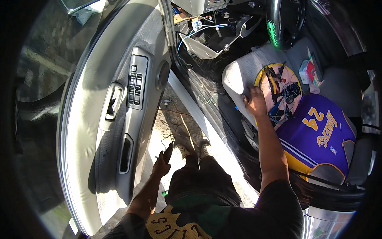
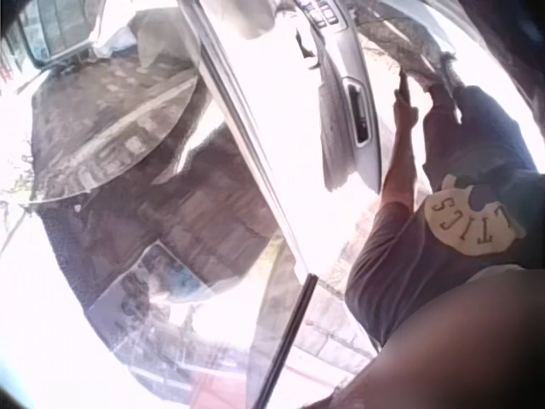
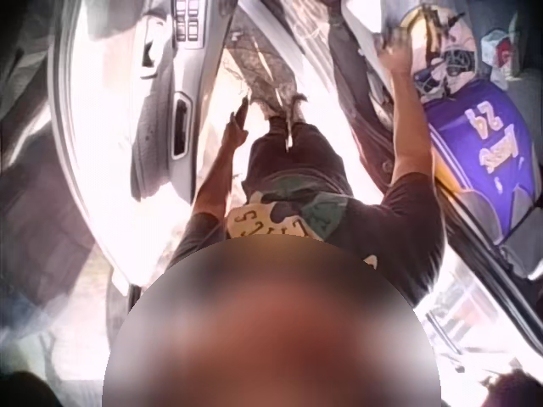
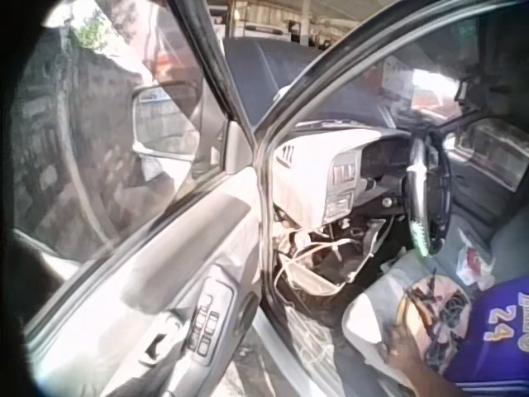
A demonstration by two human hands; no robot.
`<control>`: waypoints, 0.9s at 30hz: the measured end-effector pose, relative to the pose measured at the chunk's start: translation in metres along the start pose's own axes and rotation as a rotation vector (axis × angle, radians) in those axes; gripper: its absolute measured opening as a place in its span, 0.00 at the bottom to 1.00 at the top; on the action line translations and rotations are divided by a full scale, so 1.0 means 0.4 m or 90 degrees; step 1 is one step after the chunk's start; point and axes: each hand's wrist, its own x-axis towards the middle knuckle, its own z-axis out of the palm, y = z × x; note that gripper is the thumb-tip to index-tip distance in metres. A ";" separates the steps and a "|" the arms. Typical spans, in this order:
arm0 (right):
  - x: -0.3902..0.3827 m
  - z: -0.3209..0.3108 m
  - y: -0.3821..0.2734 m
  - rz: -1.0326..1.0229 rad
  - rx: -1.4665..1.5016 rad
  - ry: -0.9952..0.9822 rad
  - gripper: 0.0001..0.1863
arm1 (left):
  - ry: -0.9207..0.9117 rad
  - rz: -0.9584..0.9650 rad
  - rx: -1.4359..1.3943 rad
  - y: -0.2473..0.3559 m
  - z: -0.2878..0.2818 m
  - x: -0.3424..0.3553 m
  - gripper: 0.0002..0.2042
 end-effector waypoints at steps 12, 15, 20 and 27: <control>-0.030 0.095 0.044 -0.165 -0.049 0.092 0.30 | 0.147 -0.288 -0.114 -0.274 0.421 0.876 0.48; -0.020 0.108 0.050 -0.149 -0.010 0.034 0.31 | 0.222 -0.240 -0.228 -0.298 0.477 1.101 0.50; -0.057 0.127 0.109 -0.068 0.004 0.058 0.40 | 0.282 -0.297 -0.244 -0.290 0.513 1.332 0.51; -0.051 0.118 0.112 -0.107 -0.042 0.001 0.36 | 0.216 -0.316 -0.265 -0.316 0.458 1.284 0.57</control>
